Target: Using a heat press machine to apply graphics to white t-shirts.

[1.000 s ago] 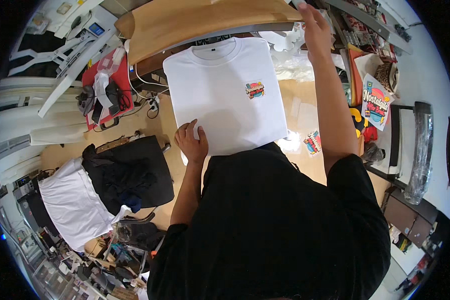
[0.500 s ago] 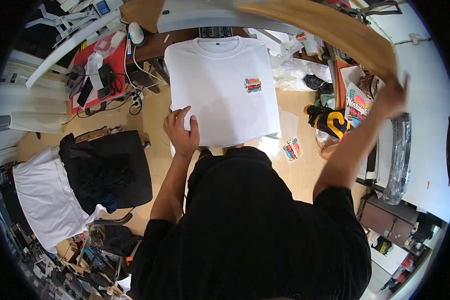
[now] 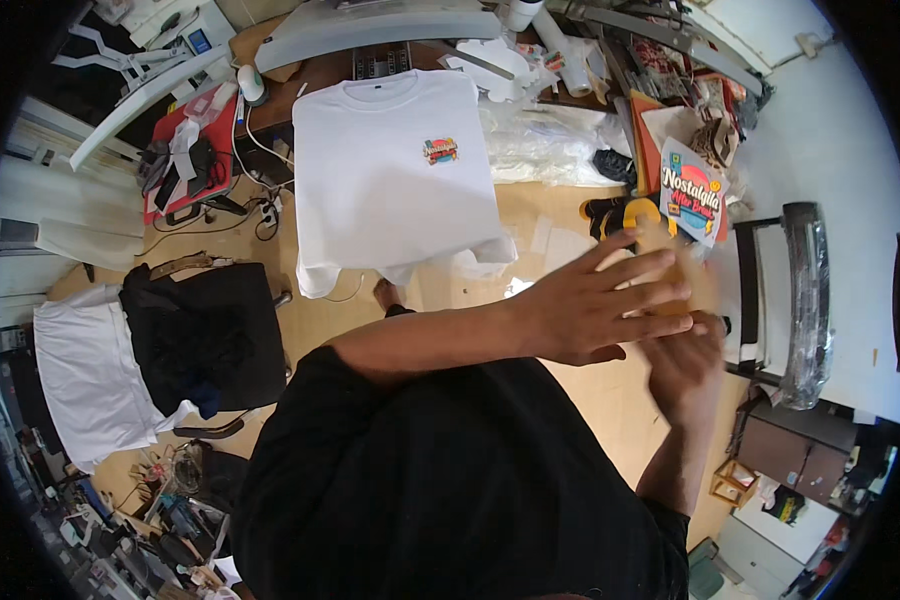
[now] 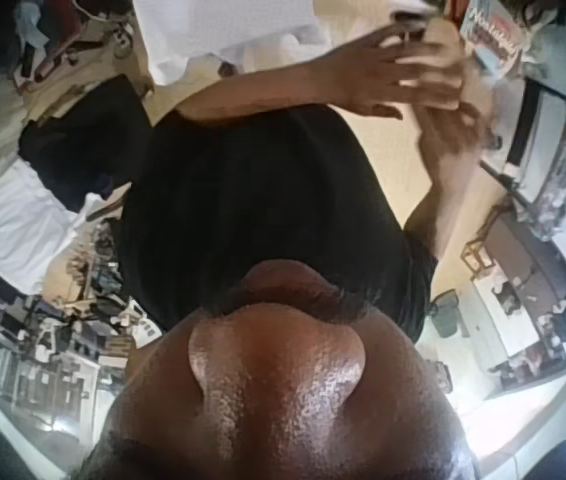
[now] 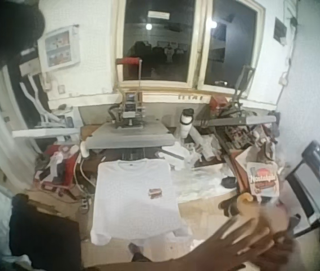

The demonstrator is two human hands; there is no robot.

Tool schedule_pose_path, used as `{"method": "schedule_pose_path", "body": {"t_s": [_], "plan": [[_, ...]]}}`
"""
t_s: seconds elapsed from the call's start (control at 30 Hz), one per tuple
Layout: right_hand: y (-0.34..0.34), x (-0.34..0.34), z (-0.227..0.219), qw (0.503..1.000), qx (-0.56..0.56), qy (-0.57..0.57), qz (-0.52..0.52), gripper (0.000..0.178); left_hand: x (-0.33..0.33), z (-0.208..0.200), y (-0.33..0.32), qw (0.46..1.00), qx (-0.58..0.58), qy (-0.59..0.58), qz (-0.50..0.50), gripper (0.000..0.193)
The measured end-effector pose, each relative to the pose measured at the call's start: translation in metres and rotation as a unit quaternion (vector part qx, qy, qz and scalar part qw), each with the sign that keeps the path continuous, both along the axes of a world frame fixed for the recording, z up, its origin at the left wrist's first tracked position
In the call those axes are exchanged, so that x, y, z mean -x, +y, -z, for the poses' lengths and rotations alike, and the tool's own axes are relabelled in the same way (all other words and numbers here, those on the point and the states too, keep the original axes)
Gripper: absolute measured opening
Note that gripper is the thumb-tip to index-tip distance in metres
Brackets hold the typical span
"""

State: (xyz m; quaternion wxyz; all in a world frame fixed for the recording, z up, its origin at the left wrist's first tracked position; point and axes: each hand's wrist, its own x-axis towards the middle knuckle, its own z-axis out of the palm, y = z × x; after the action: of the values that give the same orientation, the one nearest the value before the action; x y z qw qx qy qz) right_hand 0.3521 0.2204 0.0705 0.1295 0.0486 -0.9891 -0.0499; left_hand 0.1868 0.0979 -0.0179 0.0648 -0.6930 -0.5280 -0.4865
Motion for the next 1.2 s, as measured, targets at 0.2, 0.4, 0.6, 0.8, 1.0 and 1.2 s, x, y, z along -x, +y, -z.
{"method": "schedule_pose_path", "body": {"t_s": [0.2,0.4,0.6,0.8,1.0,1.2], "plan": [[0.017,-0.056,0.038,0.983,0.16,-0.061,0.061,0.051,-0.027,0.059,0.02,0.969,0.219,-0.048,0.106,0.028],[0.055,-0.052,0.082,0.935,0.126,-0.284,0.172,0.017,-0.024,0.054,-0.068,0.929,0.338,-0.055,-0.138,0.02],[0.078,-0.001,0.153,0.906,0.27,-0.32,0.062,0.013,-0.003,0.075,-0.176,0.808,0.527,-0.141,-0.223,0.026],[0.086,0.108,0.177,0.83,0.516,-0.198,0.072,0.013,0.068,0.092,-0.256,0.768,0.339,-0.384,-0.384,0.011],[0.089,0.248,0.213,0.736,0.652,-0.06,0.169,0.023,0.214,0.119,-0.254,0.775,0.17,-0.415,-0.445,0.017],[0.093,0.371,0.232,0.679,0.711,-0.032,0.181,0.021,0.364,0.162,-0.223,0.757,0.139,-0.476,-0.425,0.021]]}}
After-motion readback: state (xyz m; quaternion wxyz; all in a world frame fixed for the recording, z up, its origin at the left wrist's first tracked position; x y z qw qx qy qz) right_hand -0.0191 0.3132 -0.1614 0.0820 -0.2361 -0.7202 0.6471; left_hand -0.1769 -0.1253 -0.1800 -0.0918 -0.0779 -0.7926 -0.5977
